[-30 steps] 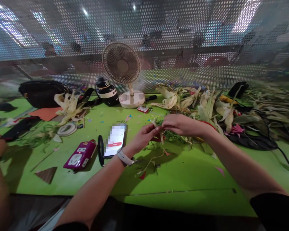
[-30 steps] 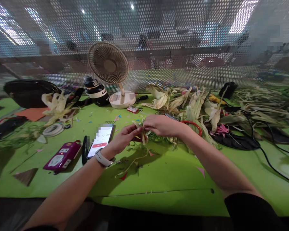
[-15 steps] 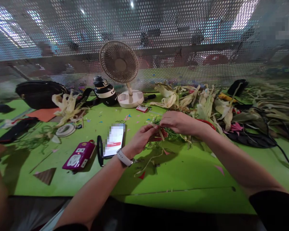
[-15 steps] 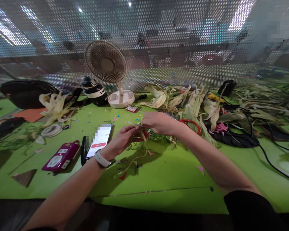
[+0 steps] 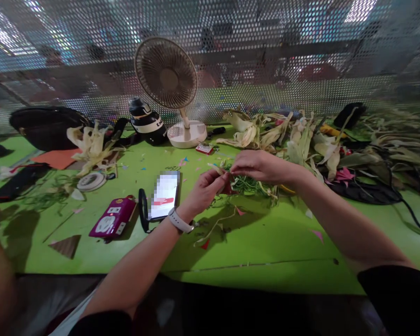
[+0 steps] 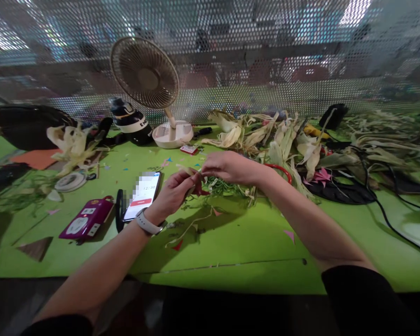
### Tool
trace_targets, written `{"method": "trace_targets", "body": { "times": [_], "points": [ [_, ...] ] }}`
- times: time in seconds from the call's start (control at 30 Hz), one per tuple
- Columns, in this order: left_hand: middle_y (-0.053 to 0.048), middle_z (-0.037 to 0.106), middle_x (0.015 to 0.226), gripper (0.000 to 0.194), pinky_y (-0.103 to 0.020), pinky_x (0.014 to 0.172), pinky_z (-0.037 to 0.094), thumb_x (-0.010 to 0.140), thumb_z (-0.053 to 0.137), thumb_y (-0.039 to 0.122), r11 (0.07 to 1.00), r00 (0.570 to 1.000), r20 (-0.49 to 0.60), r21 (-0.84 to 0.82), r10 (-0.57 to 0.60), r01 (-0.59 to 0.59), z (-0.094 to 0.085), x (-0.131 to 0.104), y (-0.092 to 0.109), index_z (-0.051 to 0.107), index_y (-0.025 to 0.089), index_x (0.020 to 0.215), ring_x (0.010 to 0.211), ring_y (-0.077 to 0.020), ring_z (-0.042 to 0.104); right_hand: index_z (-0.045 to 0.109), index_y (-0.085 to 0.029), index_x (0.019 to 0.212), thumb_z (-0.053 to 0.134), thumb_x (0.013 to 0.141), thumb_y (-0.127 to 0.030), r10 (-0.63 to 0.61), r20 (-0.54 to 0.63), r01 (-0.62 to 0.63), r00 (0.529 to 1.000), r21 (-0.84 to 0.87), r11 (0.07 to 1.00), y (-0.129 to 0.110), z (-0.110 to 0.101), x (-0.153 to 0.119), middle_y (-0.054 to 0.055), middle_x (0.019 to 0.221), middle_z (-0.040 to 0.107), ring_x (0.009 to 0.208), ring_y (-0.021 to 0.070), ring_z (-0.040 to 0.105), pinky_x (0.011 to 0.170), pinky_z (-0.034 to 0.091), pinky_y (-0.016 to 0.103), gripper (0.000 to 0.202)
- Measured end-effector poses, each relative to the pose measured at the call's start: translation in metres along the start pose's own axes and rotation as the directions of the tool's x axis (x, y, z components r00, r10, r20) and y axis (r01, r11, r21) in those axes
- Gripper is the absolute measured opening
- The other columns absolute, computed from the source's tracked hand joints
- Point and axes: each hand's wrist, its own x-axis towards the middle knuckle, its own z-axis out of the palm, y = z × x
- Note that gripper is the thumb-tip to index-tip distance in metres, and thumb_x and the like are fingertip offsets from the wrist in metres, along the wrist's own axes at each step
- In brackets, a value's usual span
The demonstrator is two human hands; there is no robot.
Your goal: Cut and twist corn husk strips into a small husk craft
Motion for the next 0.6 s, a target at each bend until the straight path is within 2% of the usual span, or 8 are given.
{"method": "trace_targets", "body": {
  "times": [0.17, 0.33, 0.47, 0.6],
  "points": [
    [0.004, 0.057, 0.057, 0.023, -0.026, 0.056, 0.056, 0.071, 0.07, 0.038, 0.999, 0.998, -0.066, -0.042, -0.018, 0.015, 0.001, -0.001, 0.004, 0.06, 0.018, 0.076, 0.05, -0.0081, 0.053, 0.066, -0.016, 0.099, 0.044, 0.096, -0.03, -0.028, -0.04, 0.027, 0.999, -0.037, 0.999, 0.002, 0.001, 0.0, 0.006, 0.084, 0.061, 0.079, 0.0155, 0.054, 0.072, 0.043, 0.029, 0.026],
    [0.003, 0.057, 0.052, 0.02, -0.022, 0.047, 0.051, 0.07, 0.07, 0.035, 1.0, 0.998, -0.063, 0.017, -0.015, 0.016, -0.003, -0.001, 0.013, 0.061, 0.017, 0.072, 0.043, -0.0079, 0.052, 0.062, -0.017, 0.096, 0.038, 0.097, -0.029, -0.033, -0.046, 0.027, 0.998, -0.125, 0.992, -0.003, 0.005, 0.001, 0.007, 0.085, 0.059, 0.083, 0.0178, 0.052, 0.074, 0.042, 0.031, 0.027],
    [0.003, 0.058, 0.051, 0.013, -0.021, 0.045, 0.049, 0.074, 0.068, 0.028, 0.999, 0.998, -0.05, 0.03, 0.026, -0.024, -0.003, -0.003, 0.024, 0.063, 0.016, 0.073, 0.041, -0.0085, 0.053, 0.058, -0.017, 0.096, 0.035, 0.098, -0.03, 0.004, -0.05, -0.009, 0.999, -0.109, 0.994, -0.009, 0.006, 0.002, 0.007, 0.087, 0.058, 0.083, 0.0178, 0.052, 0.076, 0.041, 0.03, 0.027],
    [0.001, 0.06, 0.052, 0.01, -0.022, 0.047, 0.05, 0.075, 0.067, 0.024, 0.997, 0.998, -0.067, 0.081, -0.006, 0.011, -0.007, -0.004, 0.033, 0.063, 0.015, 0.073, 0.043, -0.0098, 0.056, 0.057, -0.017, 0.092, 0.035, 0.098, -0.032, 0.071, -0.069, -0.074, 0.995, -0.048, 0.996, -0.007, 0.001, 0.002, 0.006, 0.083, 0.057, 0.078, 0.0169, 0.052, 0.073, 0.041, 0.03, 0.027]
  ]
}}
